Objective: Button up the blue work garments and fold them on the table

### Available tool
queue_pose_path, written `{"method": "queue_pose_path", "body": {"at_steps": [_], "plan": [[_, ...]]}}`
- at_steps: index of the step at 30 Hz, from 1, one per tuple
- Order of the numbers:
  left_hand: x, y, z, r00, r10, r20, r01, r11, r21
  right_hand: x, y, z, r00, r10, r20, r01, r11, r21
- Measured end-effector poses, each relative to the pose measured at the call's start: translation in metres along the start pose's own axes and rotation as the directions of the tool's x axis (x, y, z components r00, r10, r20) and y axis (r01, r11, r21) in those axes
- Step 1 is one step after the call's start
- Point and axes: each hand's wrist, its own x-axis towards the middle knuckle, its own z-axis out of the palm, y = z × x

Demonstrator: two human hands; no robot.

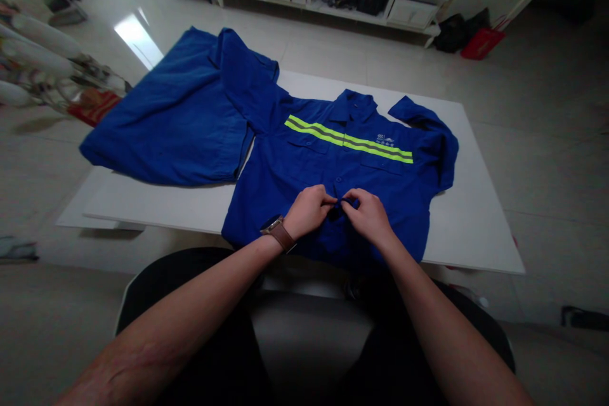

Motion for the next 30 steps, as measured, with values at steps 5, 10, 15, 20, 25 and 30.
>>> {"method": "queue_pose_path", "body": {"at_steps": [5, 10, 15, 20, 25, 30], "plan": [[0.001, 0.000, 0.002, 1.000, 0.021, -0.001, -0.021, 1.000, -0.019, -0.001, -0.002, -0.002, 1.000, 0.020, 0.002, -0.020, 0.998, -0.059], [0.002, 0.001, 0.001, 0.999, 0.028, 0.015, -0.028, 0.999, -0.046, -0.001, -0.002, -0.002, 0.999, 0.036, 0.007, -0.036, 0.997, -0.066], [0.004, -0.002, 0.002, 1.000, 0.027, 0.012, -0.026, 0.996, -0.084, -0.001, -0.002, -0.002, 0.999, 0.045, 0.001, -0.045, 0.997, -0.068], [0.006, -0.002, 0.000, 1.000, 0.010, 0.006, -0.009, 0.995, -0.104, 0.000, -0.002, -0.003, 0.999, 0.046, 0.004, -0.045, 0.998, -0.038], [0.010, -0.001, -0.003, 0.997, -0.074, 0.034, 0.079, 0.979, -0.189, 0.004, 0.002, 0.000, 0.995, 0.091, 0.032, -0.095, 0.985, 0.145], [0.011, -0.003, -0.004, 0.988, -0.123, 0.098, 0.148, 0.941, -0.305, 0.009, 0.003, 0.005, 0.993, 0.113, 0.047, -0.122, 0.948, 0.294]]}}
